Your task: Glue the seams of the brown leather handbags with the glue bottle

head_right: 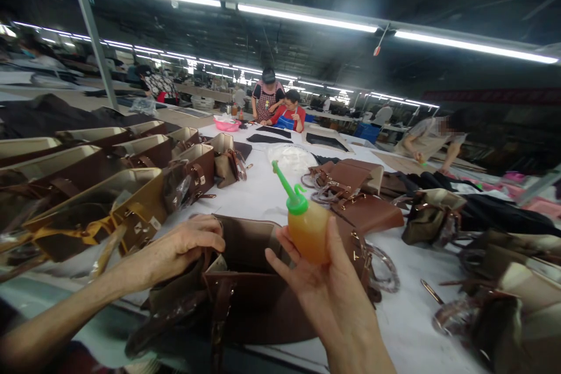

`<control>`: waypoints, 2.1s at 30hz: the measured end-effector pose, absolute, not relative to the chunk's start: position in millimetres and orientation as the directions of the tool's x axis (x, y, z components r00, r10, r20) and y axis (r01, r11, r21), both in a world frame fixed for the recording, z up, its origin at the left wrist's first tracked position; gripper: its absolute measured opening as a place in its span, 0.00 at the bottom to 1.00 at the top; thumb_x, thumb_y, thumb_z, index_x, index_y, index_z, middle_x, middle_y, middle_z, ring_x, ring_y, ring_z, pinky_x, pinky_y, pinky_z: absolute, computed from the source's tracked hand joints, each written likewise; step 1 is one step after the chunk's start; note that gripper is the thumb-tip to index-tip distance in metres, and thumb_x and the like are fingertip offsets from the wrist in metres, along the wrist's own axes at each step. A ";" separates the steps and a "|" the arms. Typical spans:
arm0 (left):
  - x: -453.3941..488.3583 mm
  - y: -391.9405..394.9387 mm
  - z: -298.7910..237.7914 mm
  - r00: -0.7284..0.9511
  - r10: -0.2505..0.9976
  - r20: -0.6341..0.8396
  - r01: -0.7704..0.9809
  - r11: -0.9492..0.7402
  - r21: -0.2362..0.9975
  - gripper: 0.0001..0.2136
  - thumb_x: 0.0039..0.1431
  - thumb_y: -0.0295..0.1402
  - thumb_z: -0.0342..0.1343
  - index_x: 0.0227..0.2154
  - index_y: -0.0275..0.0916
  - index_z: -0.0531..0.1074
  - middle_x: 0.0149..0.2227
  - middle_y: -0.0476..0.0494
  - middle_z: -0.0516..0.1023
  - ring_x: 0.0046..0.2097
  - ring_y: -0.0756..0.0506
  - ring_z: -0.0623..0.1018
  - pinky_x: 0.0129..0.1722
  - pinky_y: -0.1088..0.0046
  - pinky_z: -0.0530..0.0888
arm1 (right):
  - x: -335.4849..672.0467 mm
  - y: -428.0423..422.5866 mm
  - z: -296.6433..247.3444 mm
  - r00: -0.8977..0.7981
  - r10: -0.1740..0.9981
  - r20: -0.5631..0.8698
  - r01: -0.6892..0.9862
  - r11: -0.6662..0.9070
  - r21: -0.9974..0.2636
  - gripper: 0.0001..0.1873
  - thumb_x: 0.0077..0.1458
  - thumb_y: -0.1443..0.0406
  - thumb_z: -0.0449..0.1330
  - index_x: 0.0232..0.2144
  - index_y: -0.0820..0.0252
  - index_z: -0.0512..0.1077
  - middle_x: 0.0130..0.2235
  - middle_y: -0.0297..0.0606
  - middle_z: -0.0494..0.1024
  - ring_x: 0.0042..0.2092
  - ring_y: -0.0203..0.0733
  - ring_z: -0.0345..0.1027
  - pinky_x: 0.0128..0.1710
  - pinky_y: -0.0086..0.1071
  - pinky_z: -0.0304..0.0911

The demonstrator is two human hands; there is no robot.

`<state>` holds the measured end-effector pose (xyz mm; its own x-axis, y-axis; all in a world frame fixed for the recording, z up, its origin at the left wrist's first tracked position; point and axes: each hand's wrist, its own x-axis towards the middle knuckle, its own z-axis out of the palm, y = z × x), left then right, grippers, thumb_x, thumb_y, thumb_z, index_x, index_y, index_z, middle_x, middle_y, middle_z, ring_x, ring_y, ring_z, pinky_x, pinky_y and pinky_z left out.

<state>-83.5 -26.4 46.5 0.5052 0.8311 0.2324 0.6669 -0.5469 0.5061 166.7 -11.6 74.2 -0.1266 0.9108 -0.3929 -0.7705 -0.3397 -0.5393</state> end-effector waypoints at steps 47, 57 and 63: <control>-68.3 1.3 -25.0 -0.306 0.952 0.003 0.604 0.192 0.774 0.11 0.49 0.40 0.53 0.21 0.38 0.62 0.20 0.51 0.65 0.25 0.50 0.67 0.26 0.73 0.61 | 151.3 -4.4 59.3 -0.227 0.939 -0.257 -0.823 -0.326 -0.465 0.22 0.44 0.55 0.68 0.39 0.62 0.72 0.38 0.43 0.77 0.43 0.54 0.70 0.49 0.57 0.61; -70.1 -6.2 -12.6 -0.077 0.992 -0.099 0.029 0.101 0.994 0.08 0.43 0.28 0.55 0.29 0.37 0.65 0.21 0.54 0.68 0.20 0.54 0.65 0.20 0.78 0.62 | 150.7 -4.8 61.6 -0.131 0.947 -0.293 -0.869 -0.252 -0.427 0.18 0.51 0.59 0.63 0.42 0.63 0.71 0.42 0.45 0.75 0.43 0.53 0.70 0.48 0.57 0.63; -64.6 0.7 -31.6 -0.328 0.945 -0.001 -0.135 -0.046 0.990 0.08 0.41 0.30 0.59 0.24 0.37 0.66 0.20 0.55 0.66 0.22 0.55 0.66 0.23 0.79 0.64 | 147.6 -4.0 63.8 -0.096 0.944 -0.316 -0.875 -0.232 -0.426 0.18 0.53 0.59 0.62 0.44 0.62 0.70 0.45 0.47 0.73 0.45 0.54 0.69 0.47 0.55 0.64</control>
<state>-64.6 0.7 -31.6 -0.3282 0.9446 -0.0005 -0.1354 -0.0465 0.9897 147.6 -4.0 63.8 -0.0963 0.9440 -0.3157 -0.8748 -0.2316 -0.4255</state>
